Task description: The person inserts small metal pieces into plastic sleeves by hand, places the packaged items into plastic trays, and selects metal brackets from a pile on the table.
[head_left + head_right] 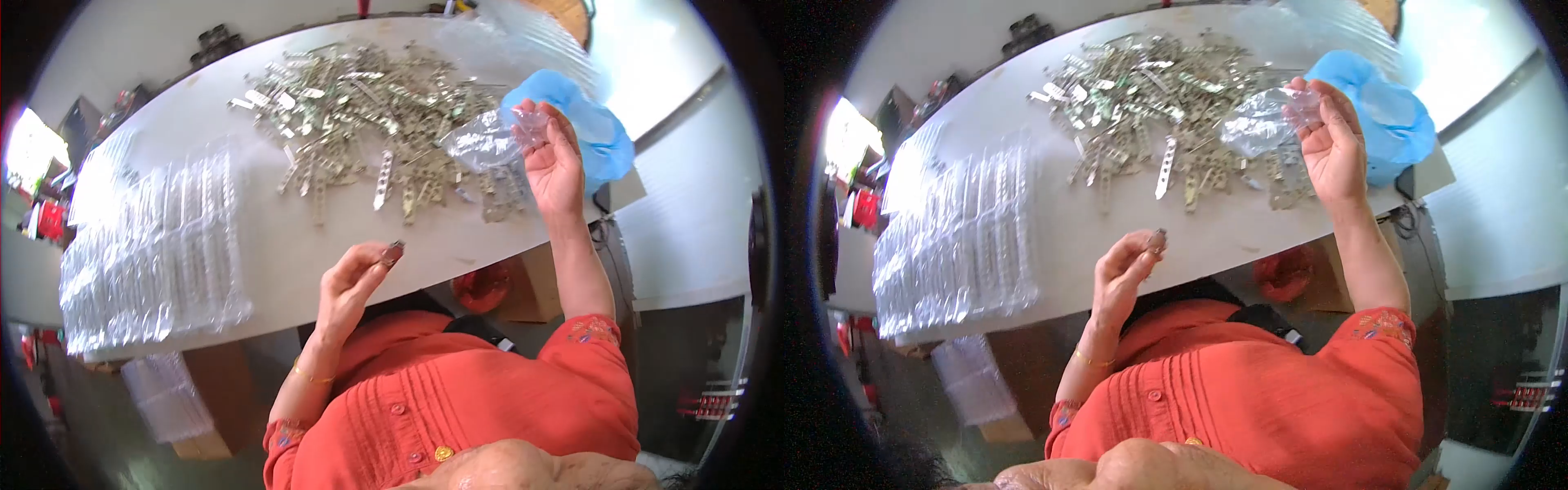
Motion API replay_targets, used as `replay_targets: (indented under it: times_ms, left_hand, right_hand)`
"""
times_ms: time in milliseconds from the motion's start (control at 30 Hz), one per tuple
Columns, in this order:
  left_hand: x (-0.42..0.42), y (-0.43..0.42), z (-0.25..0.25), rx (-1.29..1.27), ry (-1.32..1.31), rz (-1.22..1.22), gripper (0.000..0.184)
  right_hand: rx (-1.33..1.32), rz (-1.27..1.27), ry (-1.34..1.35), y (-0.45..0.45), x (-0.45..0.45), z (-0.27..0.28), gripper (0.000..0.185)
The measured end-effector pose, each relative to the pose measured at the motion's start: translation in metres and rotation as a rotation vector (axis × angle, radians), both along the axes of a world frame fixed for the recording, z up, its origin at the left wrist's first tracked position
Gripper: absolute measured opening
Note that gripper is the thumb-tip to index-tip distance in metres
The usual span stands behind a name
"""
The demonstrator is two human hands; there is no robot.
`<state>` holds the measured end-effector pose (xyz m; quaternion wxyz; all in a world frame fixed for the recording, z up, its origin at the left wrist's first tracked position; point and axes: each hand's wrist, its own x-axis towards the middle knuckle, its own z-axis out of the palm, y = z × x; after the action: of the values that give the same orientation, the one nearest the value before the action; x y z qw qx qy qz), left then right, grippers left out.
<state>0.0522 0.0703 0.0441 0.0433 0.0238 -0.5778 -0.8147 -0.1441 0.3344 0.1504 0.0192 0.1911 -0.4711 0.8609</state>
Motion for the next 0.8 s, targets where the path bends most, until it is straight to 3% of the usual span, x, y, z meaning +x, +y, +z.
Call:
replay_targets:
  times_ms: [167,267,400,567,800]
  left_hand:
    - [-0.007,-0.006,-0.019,0.158,0.032,-0.065,0.019]
    - [-0.005,-0.008,-0.018,0.129,-0.01,-0.014,0.019]
    - [-0.002,-0.009,-0.015,0.13,-0.088,-0.032,0.02]
    - [0.002,-0.011,-0.024,-0.045,0.095,0.126,0.011]
    - [0.006,-0.015,-0.021,-0.189,0.08,0.176,0.006]
  right_hand:
    - [-0.033,0.217,-0.205,-0.056,0.039,-0.037,0.025]
    - [-0.036,0.385,-0.306,-0.076,0.062,-0.054,0.026]
    - [0.013,0.416,-0.36,-0.083,0.076,-0.064,0.026]
    - [0.028,0.362,-0.355,-0.069,0.069,-0.078,0.027]
    - [0.119,0.38,-0.317,-0.069,0.071,-0.066,0.031]
